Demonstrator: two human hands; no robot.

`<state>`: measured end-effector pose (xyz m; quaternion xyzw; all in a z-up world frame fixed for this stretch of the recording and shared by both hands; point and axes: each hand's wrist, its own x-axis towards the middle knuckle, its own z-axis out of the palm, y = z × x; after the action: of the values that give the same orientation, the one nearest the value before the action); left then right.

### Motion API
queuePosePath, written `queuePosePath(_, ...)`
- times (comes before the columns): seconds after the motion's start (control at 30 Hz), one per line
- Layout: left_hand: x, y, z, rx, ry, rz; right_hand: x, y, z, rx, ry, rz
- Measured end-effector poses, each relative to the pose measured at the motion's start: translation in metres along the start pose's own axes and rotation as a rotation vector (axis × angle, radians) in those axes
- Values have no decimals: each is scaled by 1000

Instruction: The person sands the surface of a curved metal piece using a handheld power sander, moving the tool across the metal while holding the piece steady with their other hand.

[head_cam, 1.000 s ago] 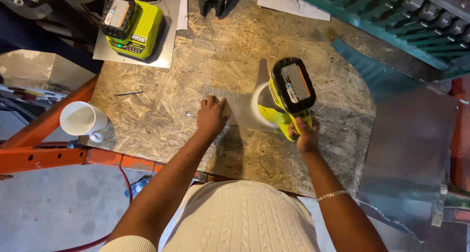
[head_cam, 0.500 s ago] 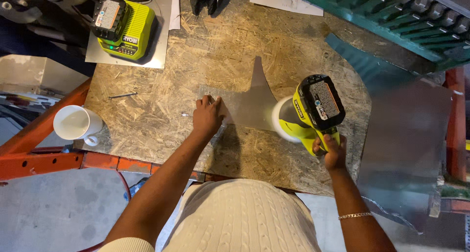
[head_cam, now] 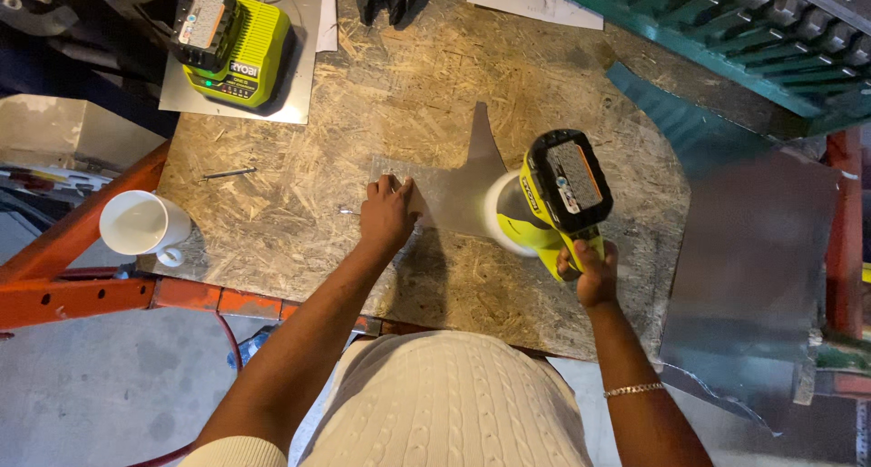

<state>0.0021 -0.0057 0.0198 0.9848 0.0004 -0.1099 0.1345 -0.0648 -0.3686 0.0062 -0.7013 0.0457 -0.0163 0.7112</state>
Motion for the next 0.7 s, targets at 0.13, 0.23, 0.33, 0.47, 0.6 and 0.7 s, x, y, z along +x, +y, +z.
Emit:
queuePosePath(0.13, 0, -2, 1, -9, 9, 6, 11, -9, 26, 76, 30, 47)
queuePosePath(0.23, 1, -3, 2, -16, 9, 9, 20, -9, 42, 95, 15, 52)
queuePosePath(0.33, 3, -5, 6, -10, 8, 5, 26, -2, 53, 112, 1, 38)
queuePosePath(0.47, 2, -3, 1, 3, 7, 3, 31, 0, 65, 105, -15, 55)
queuePosePath(0.6, 0, -3, 0, 7, 14, 11, 33, 13, 72, 122, -41, 73)
queuePosePath(0.7, -2, -2, -3, -7, 23, 19, 34, 27, 79, 160, -50, 62)
